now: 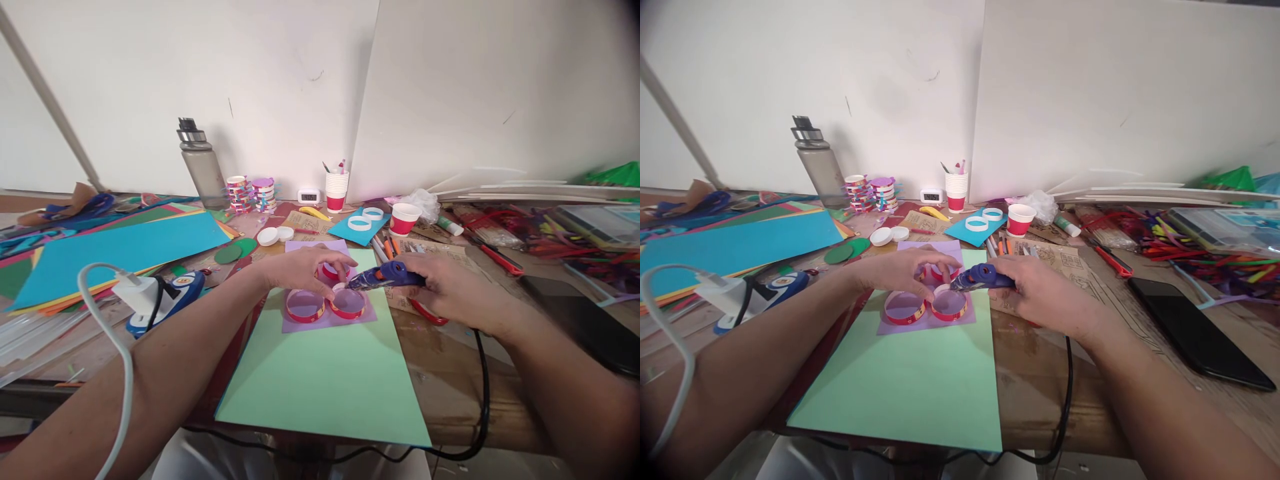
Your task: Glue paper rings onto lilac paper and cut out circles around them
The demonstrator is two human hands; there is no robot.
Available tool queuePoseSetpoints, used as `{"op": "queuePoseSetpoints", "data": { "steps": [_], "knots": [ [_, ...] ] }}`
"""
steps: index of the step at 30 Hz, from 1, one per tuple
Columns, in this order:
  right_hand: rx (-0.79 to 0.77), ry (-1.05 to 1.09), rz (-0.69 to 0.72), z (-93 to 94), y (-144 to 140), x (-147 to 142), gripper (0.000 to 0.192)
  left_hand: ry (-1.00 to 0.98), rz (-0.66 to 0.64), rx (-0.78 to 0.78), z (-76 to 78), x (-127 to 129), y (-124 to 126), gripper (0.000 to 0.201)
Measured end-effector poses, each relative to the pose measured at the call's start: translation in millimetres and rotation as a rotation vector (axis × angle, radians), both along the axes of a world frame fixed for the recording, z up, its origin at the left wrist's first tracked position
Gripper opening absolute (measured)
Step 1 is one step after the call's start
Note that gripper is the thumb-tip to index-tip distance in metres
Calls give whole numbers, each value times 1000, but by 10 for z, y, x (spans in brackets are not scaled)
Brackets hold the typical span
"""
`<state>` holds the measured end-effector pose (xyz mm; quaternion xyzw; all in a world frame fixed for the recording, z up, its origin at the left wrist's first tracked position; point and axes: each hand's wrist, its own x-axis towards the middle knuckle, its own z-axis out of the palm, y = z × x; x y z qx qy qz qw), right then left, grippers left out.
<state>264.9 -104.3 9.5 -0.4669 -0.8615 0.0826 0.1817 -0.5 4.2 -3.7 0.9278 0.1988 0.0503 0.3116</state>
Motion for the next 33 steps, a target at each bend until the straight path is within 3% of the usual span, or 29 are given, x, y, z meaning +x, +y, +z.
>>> {"op": "queuePoseSetpoints", "data": {
  "steps": [10, 24, 33],
  "knots": [
    [-59, 44, 58, -86, 13, -112, 12, 3, 44, 6, -23, -1, 9, 69],
    [-13, 28, -39, -49, 24, 22, 16, -31, 20, 9, -21, -14, 6, 68],
    [-20, 14, -64, -32, 11, 4, 17, -131, 30, -29, 37, -56, -6, 49]
  ]
}}
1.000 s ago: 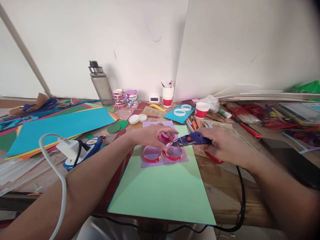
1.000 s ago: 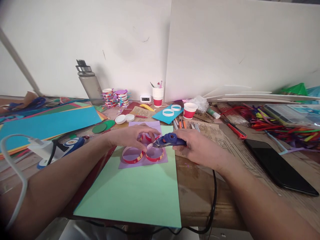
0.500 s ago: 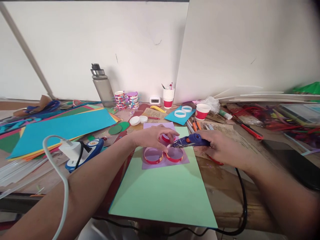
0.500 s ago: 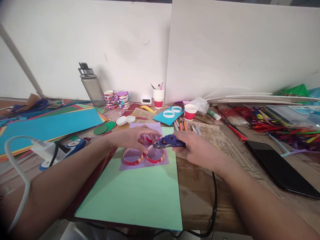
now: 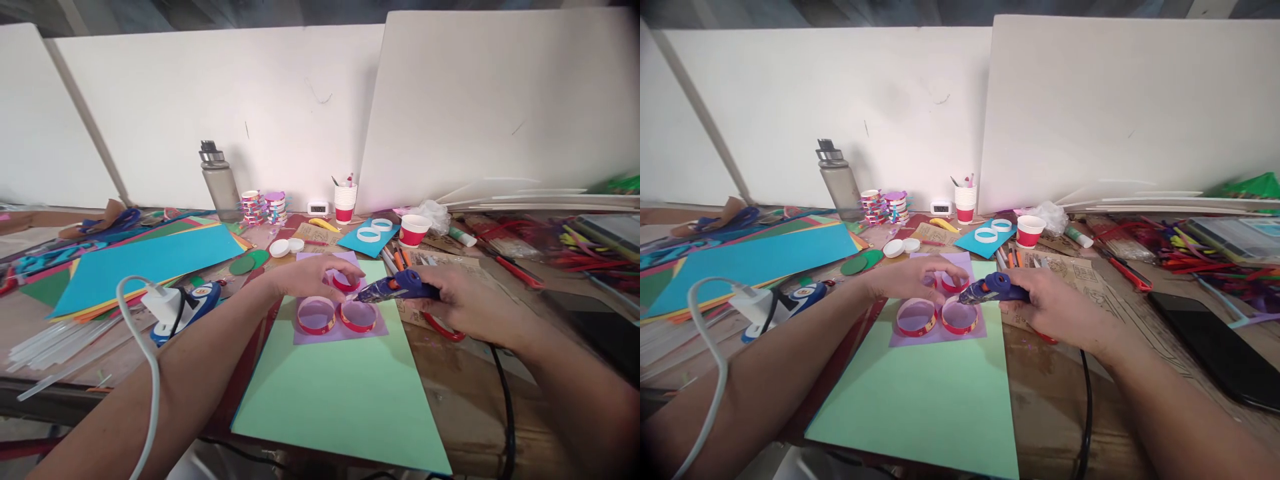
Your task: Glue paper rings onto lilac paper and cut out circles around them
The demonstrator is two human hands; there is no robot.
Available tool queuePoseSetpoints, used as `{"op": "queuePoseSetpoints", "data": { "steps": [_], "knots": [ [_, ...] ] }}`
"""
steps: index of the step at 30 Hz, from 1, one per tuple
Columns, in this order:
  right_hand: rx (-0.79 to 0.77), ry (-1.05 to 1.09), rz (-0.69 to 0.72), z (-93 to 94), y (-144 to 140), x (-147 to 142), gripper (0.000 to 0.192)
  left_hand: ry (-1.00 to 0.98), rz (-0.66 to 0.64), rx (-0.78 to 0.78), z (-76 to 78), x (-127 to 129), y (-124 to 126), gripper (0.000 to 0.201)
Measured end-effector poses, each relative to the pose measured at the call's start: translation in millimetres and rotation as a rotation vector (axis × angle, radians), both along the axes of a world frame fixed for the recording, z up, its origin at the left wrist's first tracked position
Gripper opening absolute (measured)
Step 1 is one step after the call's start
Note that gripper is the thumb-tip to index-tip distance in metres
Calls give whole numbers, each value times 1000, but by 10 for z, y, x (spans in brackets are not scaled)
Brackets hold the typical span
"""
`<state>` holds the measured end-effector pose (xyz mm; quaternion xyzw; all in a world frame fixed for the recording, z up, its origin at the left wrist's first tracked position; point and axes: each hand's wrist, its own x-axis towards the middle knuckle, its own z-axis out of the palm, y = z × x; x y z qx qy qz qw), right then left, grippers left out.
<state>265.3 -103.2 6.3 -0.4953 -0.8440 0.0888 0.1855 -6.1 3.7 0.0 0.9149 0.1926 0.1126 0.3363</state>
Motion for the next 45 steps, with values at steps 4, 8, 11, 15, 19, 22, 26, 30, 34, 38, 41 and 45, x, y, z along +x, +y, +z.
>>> {"op": "queuePoseSetpoints", "data": {
  "steps": [4, 8, 11, 15, 19, 22, 26, 30, 34, 38, 41, 45],
  "knots": [
    [-26, 23, -5, 7, -7, -7, 16, -88, 139, 14, 13, 7, 4, 31],
    [-36, 39, -38, 31, -24, -35, 18, -152, 268, 41, -34, 21, 23, 23],
    [-14, 26, -45, 28, -24, -40, 17, -138, 210, 37, -57, 15, 43, 23],
    [-5, 38, -6, -32, 5, 5, 18, -76, 43, 9, -53, -11, 60, 27],
    [7, 60, -6, -88, 35, 54, 17, -54, -16, 20, -63, -8, 62, 25],
    [18, 59, -10, -85, 35, 56, 15, -54, -14, 57, -82, 29, 54, 19],
    [-1, 41, -6, -44, 24, 19, 16, -13, -22, 104, -108, 64, 55, 18],
    [-7, 28, -20, -16, 13, -10, 15, 42, -19, 135, -128, 58, 70, 21],
    [-8, 22, -21, -15, 4, -11, 16, 29, -21, 127, -137, 50, 82, 30],
    [-36, -8, -10, -11, -4, -14, 17, 26, -60, 136, -133, 57, 90, 23],
    [-34, -22, -6, 5, -20, -36, 18, 33, -63, 145, -128, 62, 86, 22],
    [-11, -40, -28, 19, -41, -64, 15, 28, -45, 147, -126, 64, 78, 24]
  ]
}}
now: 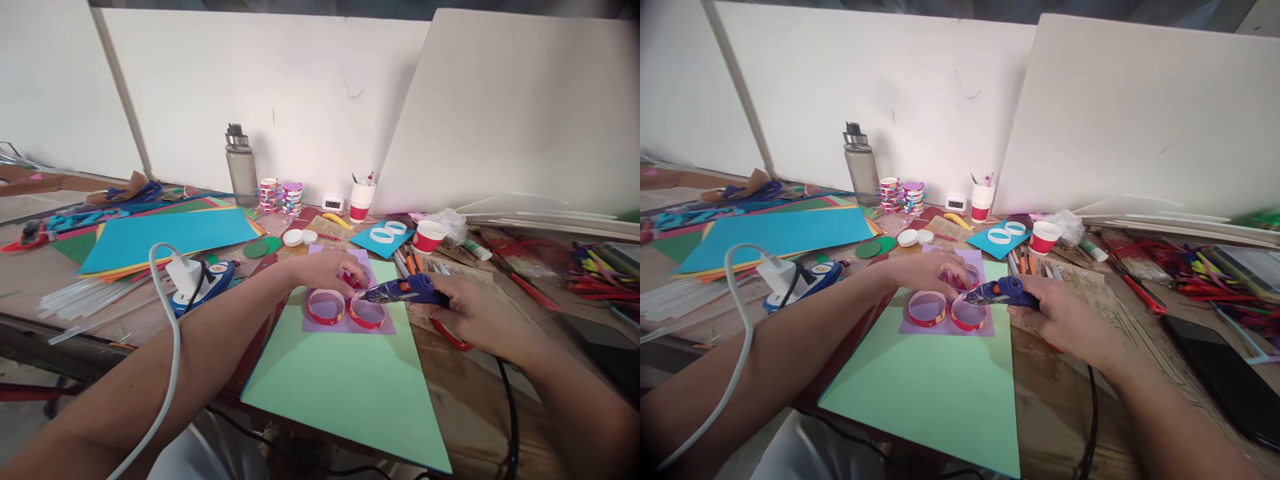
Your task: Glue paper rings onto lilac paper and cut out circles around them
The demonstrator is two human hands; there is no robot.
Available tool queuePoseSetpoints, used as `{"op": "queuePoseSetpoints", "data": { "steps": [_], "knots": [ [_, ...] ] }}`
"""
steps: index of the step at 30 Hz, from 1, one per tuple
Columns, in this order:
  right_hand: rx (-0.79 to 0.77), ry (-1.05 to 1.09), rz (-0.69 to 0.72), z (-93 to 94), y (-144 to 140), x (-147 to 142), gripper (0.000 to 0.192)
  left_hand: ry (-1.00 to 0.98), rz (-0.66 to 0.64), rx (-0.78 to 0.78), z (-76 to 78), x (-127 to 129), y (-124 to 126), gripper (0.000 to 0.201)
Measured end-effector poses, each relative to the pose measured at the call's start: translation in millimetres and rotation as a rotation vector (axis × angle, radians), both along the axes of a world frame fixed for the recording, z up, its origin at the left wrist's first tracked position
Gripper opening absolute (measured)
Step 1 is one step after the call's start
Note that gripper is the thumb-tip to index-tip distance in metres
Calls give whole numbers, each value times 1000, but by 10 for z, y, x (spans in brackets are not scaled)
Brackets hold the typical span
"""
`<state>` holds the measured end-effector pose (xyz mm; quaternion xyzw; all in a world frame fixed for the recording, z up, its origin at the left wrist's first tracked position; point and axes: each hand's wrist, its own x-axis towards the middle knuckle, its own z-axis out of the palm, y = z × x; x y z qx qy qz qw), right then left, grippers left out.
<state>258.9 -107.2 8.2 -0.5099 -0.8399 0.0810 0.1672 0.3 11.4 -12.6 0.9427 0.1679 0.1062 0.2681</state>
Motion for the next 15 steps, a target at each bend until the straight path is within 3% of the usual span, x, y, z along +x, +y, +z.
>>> {"op": "queuePoseSetpoints", "data": {
  "steps": [15],
  "knots": [
    [-29, 35, 64, -93, 51, 18, 17, -7, -9, -12, -22, -5, 30, 17]
  ]
}}
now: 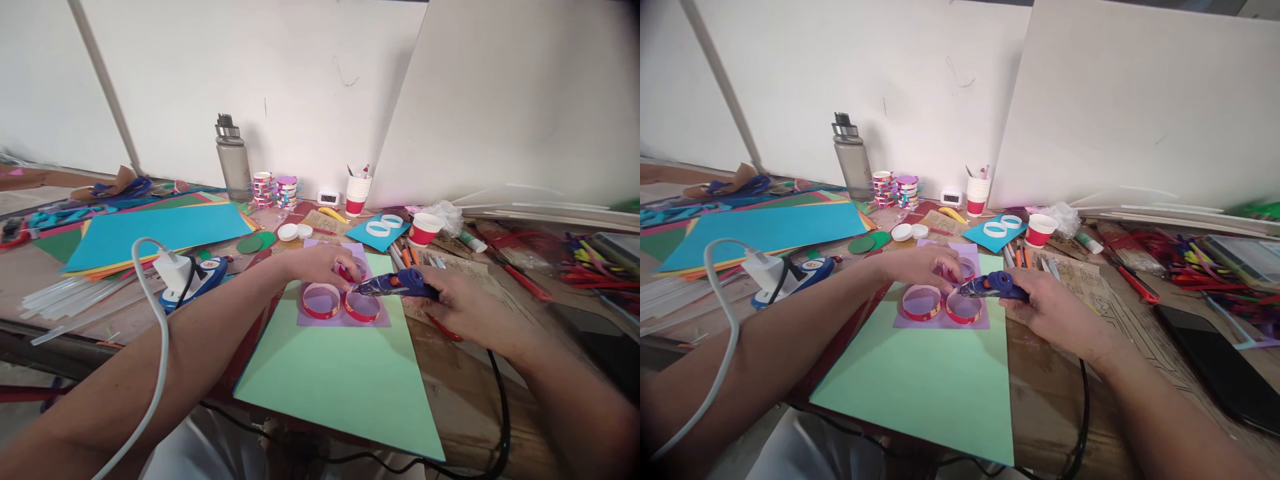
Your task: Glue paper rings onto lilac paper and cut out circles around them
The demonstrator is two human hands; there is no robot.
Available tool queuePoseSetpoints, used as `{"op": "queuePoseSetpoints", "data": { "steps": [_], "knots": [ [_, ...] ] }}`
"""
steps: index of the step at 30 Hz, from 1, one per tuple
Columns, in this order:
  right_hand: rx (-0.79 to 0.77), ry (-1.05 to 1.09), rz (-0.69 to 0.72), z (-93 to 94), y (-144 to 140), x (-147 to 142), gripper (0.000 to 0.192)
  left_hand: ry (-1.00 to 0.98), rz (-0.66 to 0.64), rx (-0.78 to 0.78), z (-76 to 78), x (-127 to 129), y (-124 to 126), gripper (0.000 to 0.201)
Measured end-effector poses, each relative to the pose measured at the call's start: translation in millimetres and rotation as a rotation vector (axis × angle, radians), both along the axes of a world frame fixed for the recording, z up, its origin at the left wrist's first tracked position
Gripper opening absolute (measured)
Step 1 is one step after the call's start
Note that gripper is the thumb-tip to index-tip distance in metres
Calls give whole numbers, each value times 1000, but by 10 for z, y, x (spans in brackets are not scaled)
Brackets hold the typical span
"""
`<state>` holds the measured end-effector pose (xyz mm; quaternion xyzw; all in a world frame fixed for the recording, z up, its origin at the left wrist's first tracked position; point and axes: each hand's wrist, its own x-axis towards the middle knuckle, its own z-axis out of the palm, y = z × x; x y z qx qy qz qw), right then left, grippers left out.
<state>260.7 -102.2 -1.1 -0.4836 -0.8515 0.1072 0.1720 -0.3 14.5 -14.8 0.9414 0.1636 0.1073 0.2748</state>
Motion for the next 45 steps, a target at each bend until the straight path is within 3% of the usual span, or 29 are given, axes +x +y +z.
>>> {"op": "queuePoseSetpoints", "data": {
  "steps": [39, 45],
  "knots": [
    [12, 11, 2, -12, -51, -90, 15, 30, 4, 8, 32, 6, -24, 20],
    [1, 4, -2, -17, -18, -28, 16, 102, 62, 6, 32, 1, -28, 22]
  ]
}}
